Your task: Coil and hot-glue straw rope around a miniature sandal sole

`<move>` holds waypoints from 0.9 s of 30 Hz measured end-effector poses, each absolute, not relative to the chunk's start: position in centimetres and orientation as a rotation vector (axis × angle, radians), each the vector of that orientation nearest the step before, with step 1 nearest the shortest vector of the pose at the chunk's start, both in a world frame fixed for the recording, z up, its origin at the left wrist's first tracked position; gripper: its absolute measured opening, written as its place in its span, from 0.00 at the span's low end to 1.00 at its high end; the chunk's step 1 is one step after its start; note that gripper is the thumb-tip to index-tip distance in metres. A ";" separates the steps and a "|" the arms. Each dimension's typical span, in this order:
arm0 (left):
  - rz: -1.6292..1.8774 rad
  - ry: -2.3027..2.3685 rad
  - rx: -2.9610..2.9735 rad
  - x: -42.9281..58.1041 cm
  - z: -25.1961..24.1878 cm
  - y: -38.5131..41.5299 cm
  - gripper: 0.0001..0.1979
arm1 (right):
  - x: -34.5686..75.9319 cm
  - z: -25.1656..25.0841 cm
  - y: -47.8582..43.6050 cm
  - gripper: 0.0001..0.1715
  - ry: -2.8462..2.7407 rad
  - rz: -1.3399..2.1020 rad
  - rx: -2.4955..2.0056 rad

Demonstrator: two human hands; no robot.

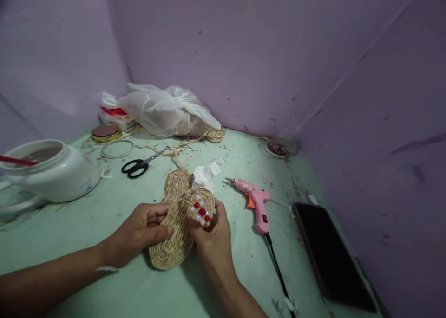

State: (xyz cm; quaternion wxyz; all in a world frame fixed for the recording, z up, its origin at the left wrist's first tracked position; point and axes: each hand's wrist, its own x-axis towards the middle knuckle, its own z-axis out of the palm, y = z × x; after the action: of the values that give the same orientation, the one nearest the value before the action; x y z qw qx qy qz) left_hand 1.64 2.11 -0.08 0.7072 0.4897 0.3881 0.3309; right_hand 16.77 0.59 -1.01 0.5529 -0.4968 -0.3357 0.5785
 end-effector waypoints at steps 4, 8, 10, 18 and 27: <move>0.736 0.886 1.097 1.8 0.0 2.0 0.07 | 16.8 -1.1 0.6 0.26 -0.828 1.362 -1.163; 0.732 0.892 1.090 1.8 -0.1 1.9 0.07 | 16.7 -0.9 0.6 0.25 -0.827 1.340 -1.215; 0.733 0.900 1.102 1.8 -0.1 1.9 0.07 | 16.7 -0.8 0.5 0.25 -0.833 1.331 -1.219; 0.725 0.907 1.084 1.8 -0.2 2.0 0.08 | 17.1 -1.9 0.6 0.25 -0.909 1.353 -1.250; 0.738 0.910 1.080 1.8 -0.1 1.9 0.08 | 17.2 -2.3 0.5 0.25 -0.932 1.324 -1.286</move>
State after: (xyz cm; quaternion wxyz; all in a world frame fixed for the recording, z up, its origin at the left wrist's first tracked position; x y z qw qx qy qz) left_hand 1.82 1.94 -0.14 0.6990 0.4847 0.4085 0.3310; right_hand 17.23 0.50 -2.27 0.5116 -0.5344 -0.3874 0.5501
